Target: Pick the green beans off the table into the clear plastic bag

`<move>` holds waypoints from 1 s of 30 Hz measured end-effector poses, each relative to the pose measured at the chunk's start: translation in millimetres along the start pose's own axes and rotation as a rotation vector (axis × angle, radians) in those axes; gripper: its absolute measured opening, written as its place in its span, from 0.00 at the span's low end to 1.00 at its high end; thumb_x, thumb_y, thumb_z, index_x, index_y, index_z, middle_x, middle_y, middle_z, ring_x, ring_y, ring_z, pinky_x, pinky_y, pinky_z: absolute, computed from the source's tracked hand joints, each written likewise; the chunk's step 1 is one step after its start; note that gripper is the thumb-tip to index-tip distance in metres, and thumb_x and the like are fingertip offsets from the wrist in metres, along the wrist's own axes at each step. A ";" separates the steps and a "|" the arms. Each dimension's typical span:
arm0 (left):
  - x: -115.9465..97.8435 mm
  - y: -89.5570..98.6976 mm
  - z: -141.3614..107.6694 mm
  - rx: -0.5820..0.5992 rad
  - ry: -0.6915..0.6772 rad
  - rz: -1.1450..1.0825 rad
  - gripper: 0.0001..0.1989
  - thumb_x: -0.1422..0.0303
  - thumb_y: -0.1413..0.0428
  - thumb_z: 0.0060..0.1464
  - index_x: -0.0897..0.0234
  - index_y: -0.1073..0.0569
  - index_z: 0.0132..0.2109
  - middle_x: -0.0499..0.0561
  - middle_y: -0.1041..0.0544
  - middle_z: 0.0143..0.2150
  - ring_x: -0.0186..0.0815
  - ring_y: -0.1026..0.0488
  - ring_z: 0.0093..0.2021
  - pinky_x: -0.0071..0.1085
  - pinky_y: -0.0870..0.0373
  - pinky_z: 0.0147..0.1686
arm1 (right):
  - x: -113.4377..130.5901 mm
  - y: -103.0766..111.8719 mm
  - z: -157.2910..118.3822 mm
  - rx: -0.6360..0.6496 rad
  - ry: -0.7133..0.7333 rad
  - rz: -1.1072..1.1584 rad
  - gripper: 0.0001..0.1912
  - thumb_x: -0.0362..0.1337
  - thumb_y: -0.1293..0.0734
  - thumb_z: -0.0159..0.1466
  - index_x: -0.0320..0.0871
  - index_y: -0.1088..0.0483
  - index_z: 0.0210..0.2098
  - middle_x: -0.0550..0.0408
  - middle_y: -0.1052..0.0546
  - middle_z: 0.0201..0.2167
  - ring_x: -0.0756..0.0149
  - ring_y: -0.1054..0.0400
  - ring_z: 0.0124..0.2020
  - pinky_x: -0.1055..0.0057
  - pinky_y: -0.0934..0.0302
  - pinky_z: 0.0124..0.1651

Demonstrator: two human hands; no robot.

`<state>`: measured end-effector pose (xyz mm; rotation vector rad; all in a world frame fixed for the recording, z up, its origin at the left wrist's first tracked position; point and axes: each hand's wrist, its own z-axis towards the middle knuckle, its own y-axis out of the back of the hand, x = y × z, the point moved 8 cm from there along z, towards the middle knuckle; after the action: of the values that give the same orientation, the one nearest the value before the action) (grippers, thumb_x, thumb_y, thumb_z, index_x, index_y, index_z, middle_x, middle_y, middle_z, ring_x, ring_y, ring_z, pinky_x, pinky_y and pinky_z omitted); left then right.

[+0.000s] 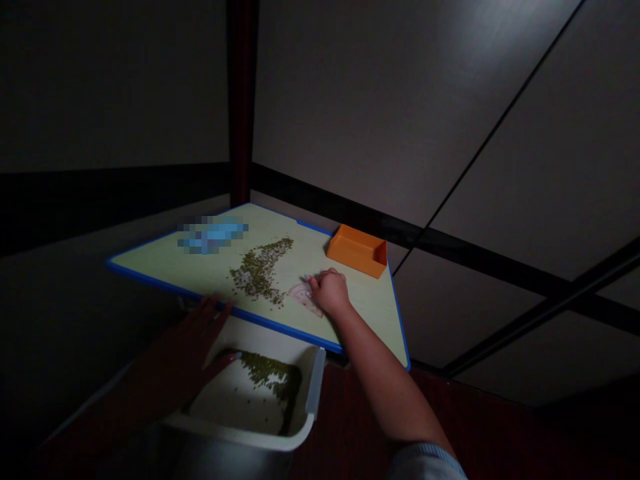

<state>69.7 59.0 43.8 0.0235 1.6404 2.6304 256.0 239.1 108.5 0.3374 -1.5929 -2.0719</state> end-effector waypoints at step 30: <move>4.6 -14.8 -2.4 -0.052 -0.058 -0.042 0.39 0.49 0.54 0.58 0.74 0.43 0.66 0.71 0.46 0.70 0.59 0.49 0.70 0.55 0.38 0.60 | -34.9 9.0 12.7 -0.008 -0.261 -0.199 0.26 0.47 0.43 0.71 0.32 0.21 0.39 0.33 0.22 0.40 0.51 0.31 0.47 0.60 0.45 0.47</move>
<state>65.4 63.5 29.4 0.0625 1.5369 2.6146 281.4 266.3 117.0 0.2375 -1.7611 -2.3529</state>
